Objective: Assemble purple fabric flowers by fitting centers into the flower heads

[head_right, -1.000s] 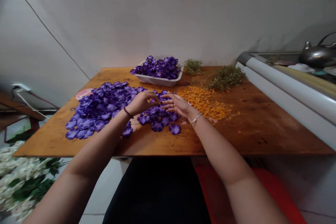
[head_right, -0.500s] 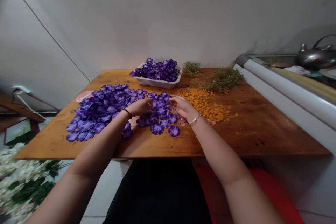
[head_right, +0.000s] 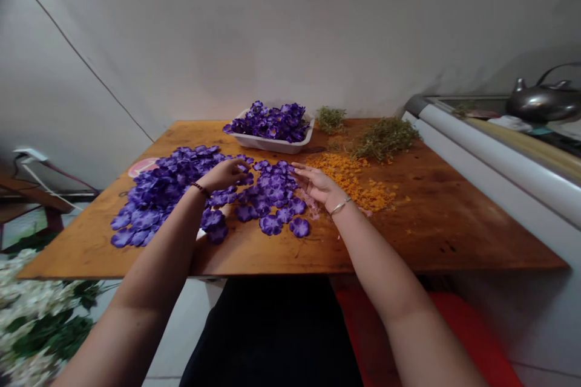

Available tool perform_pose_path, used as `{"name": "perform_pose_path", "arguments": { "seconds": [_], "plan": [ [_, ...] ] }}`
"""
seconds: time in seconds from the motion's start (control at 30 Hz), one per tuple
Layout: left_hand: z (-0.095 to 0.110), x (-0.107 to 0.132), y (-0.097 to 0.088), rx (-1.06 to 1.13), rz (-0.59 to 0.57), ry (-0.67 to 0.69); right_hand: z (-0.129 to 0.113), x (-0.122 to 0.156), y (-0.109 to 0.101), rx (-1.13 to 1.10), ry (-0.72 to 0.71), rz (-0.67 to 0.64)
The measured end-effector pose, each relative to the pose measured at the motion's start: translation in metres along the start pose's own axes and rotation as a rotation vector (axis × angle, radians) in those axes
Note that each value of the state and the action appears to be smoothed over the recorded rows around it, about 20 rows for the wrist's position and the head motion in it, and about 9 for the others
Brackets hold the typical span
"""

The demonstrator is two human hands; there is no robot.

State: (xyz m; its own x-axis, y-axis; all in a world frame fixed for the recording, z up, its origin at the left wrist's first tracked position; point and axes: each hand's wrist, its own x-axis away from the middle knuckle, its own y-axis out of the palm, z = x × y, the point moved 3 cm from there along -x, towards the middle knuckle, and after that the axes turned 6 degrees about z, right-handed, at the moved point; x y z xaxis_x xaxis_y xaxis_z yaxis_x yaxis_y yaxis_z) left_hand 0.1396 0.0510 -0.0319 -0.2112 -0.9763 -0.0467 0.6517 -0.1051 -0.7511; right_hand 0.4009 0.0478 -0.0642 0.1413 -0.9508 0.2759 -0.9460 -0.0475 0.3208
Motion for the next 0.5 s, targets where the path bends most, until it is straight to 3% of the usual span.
{"name": "perform_pose_path", "arguments": {
  "seconds": [0.23, 0.37, 0.5],
  "plan": [
    [-0.008, -0.003, 0.001, -0.067, -0.001, -0.036, 0.004, -0.001, 0.001, -0.079, 0.091, 0.050],
    [-0.009, -0.003, 0.004, -0.247, -0.020, -0.028, 0.002, 0.000, -0.002, -0.077, 0.077, 0.064],
    [0.011, 0.000, 0.016, -0.401, 0.153, 0.062, -0.003, 0.000, -0.009, 0.000, -0.020, 0.115]
  ]
}}
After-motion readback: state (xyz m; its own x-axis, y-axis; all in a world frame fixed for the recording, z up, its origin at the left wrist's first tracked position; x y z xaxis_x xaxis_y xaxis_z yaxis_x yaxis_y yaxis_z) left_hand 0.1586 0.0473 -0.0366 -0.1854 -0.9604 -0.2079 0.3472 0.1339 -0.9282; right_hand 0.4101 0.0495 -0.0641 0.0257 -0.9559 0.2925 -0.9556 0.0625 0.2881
